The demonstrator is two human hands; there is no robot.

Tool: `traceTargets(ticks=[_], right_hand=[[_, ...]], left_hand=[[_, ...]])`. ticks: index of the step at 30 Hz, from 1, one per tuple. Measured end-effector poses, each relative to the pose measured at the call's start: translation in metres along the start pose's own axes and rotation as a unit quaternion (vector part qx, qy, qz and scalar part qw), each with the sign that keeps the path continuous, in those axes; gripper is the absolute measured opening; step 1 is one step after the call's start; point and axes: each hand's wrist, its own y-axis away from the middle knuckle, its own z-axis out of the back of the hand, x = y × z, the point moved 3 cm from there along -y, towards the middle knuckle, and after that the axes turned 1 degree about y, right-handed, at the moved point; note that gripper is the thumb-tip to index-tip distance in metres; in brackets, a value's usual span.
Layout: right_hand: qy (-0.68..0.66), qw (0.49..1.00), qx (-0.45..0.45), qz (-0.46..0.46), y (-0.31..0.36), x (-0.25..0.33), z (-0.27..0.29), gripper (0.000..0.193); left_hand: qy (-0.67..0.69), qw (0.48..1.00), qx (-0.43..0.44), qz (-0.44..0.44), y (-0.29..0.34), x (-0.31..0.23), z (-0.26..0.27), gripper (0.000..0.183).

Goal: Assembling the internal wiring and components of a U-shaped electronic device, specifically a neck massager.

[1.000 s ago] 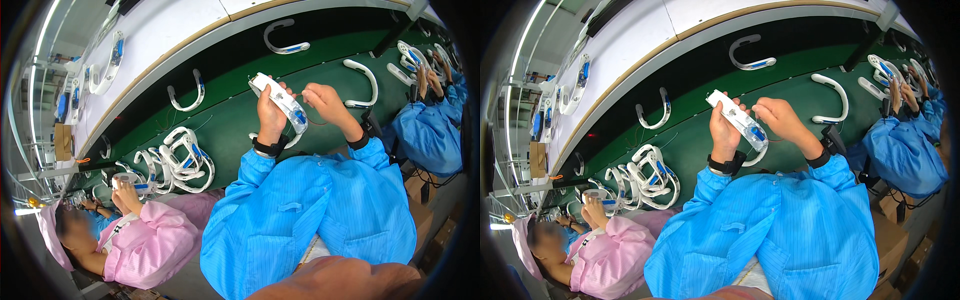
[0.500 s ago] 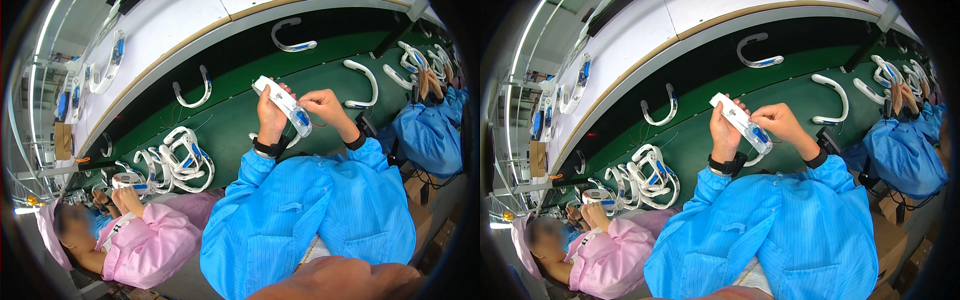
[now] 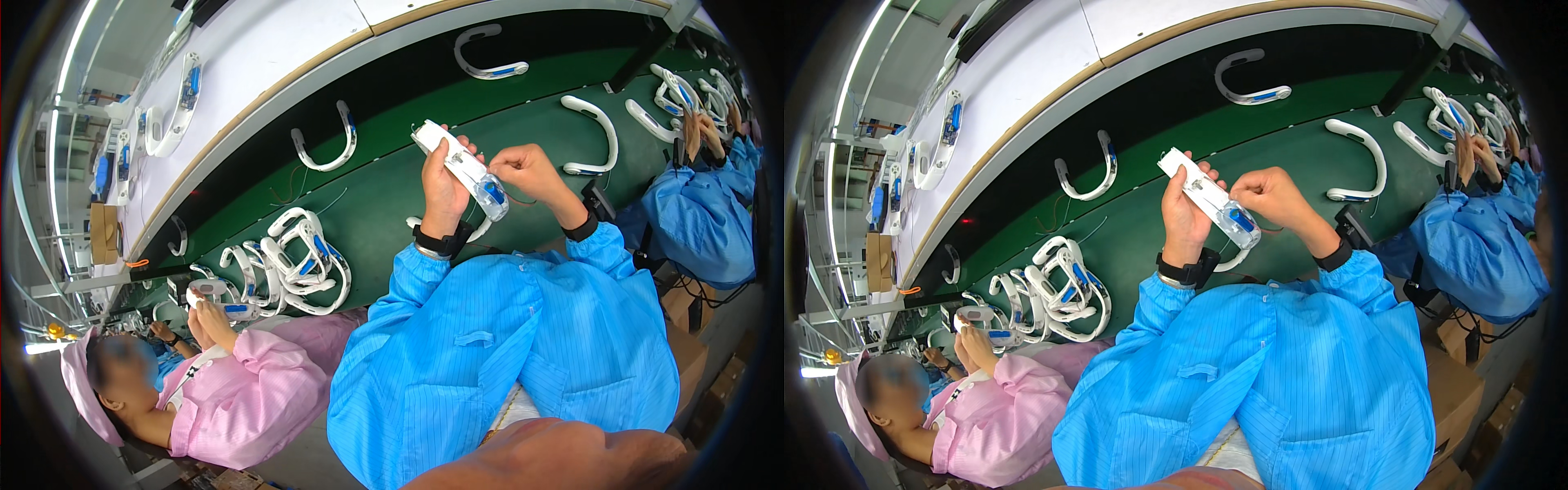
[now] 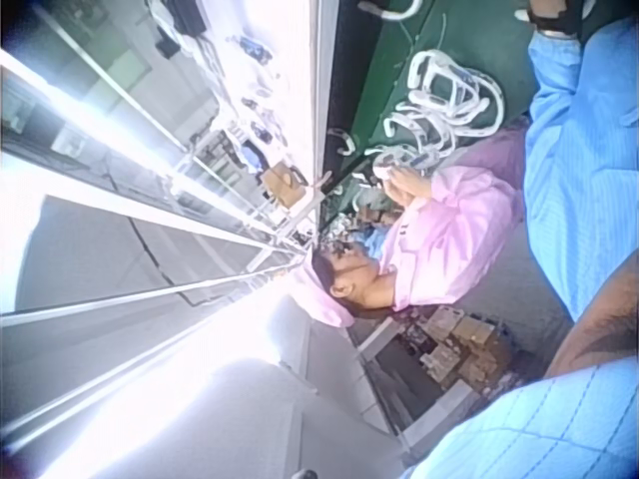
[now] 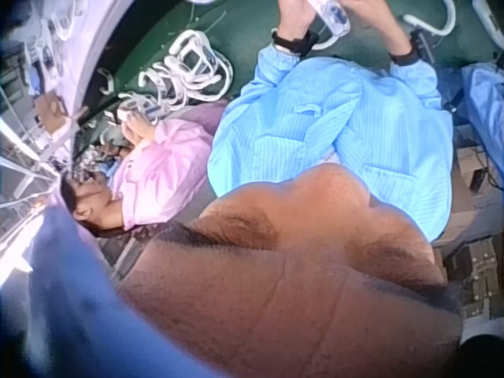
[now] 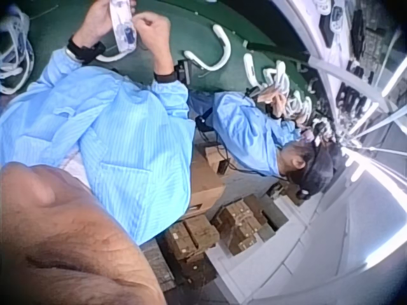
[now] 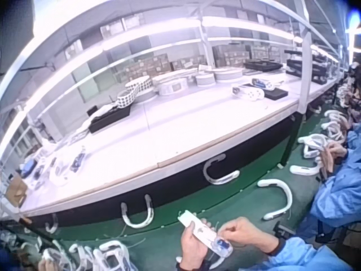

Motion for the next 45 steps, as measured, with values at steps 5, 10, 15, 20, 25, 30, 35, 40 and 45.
traceTargets(ticks=[5, 10, 15, 20, 25, 30, 35, 40, 45], right_hand=[[0.222, 0.969, -0.084, 0.068, 0.002, 0.012, 0.003, 0.009], [0.333, 0.922, -0.159, 0.115, 0.004, 0.024, -0.009, 0.011], [0.389, 0.894, -0.172, 0.140, 0.003, 0.024, -0.006, 0.010], [0.371, 0.897, -0.186, 0.150, 0.004, 0.021, -0.009, 0.009], [0.414, 0.872, -0.198, 0.171, 0.004, 0.028, -0.013, 0.011], [0.483, 0.836, -0.183, 0.183, 0.003, 0.027, -0.019, 0.012], [0.392, 0.884, -0.169, 0.191, 0.003, 0.027, -0.018, 0.014], [0.355, 0.863, -0.217, 0.286, -0.001, 0.022, -0.023, 0.009], [0.396, 0.824, -0.226, 0.336, -0.006, 0.022, -0.028, 0.010]], left_hand=[[-0.021, 1.000, 0.014, -0.003, 0.000, 0.003, -0.001, 0.031], [-0.052, 0.998, 0.021, -0.029, 0.000, 0.007, -0.005, 0.034], [-0.081, 0.994, 0.039, -0.060, 0.000, 0.003, -0.007, 0.040], [-0.052, 0.997, 0.040, -0.042, -0.002, 0.002, -0.002, 0.047], [-0.032, 0.998, 0.042, -0.028, 0.000, 0.005, -0.003, 0.051], [-0.125, 0.988, 0.027, -0.083, 0.000, 0.006, -0.005, 0.065], [-0.186, 0.974, 0.041, -0.120, -0.001, 0.005, -0.007, 0.070], [-0.200, 0.971, 0.038, -0.125, 0.002, 0.001, -0.014, 0.070], [-0.098, 0.992, 0.003, -0.082, -0.004, 0.006, -0.008, 0.062]])
